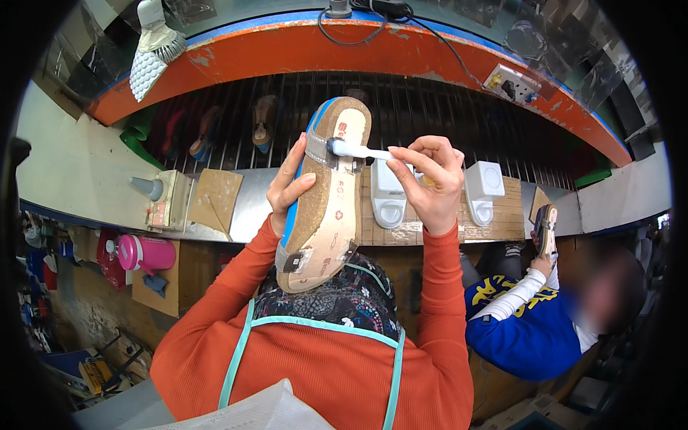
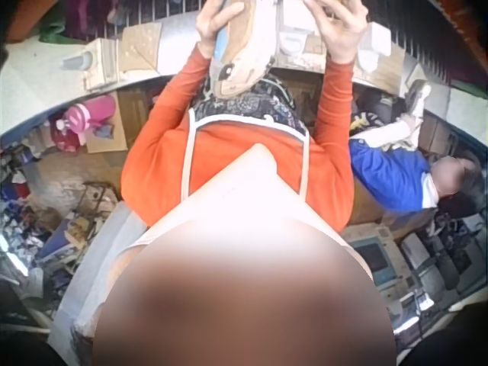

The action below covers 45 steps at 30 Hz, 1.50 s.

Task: The person pours liquid from a white plastic jug into a metal funnel on a machine, then returns to a workbench and uses a brush to apply white glue to the sole of a shoe. The person repeatedly dips the brush into a container and coats the shoe sole, then places the shoe on a rack.

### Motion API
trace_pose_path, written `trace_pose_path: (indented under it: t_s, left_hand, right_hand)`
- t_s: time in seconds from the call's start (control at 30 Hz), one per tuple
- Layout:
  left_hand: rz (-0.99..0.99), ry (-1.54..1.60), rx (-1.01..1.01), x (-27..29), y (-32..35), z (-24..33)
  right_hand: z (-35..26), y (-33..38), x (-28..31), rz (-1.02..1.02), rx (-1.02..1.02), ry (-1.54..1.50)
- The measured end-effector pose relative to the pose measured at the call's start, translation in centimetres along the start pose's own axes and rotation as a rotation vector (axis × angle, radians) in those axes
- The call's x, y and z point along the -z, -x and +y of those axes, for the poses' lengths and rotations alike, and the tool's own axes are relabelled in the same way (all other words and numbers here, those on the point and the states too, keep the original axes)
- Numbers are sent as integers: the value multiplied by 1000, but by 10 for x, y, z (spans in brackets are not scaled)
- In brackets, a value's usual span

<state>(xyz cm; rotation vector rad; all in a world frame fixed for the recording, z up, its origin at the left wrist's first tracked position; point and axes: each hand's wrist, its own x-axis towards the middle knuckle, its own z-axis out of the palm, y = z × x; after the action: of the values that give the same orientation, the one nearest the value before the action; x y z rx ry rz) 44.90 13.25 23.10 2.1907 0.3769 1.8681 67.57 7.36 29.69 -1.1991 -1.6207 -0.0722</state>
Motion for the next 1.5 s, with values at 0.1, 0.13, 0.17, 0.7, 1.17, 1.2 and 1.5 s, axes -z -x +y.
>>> trace_pose_path:
  t_s: [0.1, 0.13, 0.17, 0.7, 1.17, 1.2, 1.5]
  left_hand:
    - [13, 25, 23, -1, 1, 1]
    - [17, 26, 24, -2, 1, 1]
    - [14, 30, 28, -3, 1, 0]
    - [51, -30, 20, -3, -4, -9]
    - [47, -62, -21, 3, -3, -4]
    - [54, -64, -14, 4, -3, -4]
    - [60, -74, 43, 7, -1, -9]
  right_hand:
    - [-1, 7, 0, 9, 42, 75]
    - [-1, 9, 2, 2, 67, 81]
    - [-1, 10, 4, -8, 91, 89]
    - [-29, 59, 3, -9, -237, -331]
    - [-25, 35, -12, 125, -103, -28]
    - [-25, 37, -12, 91, -111, -74]
    - [-37, 74, -21, 64, -226, -242]
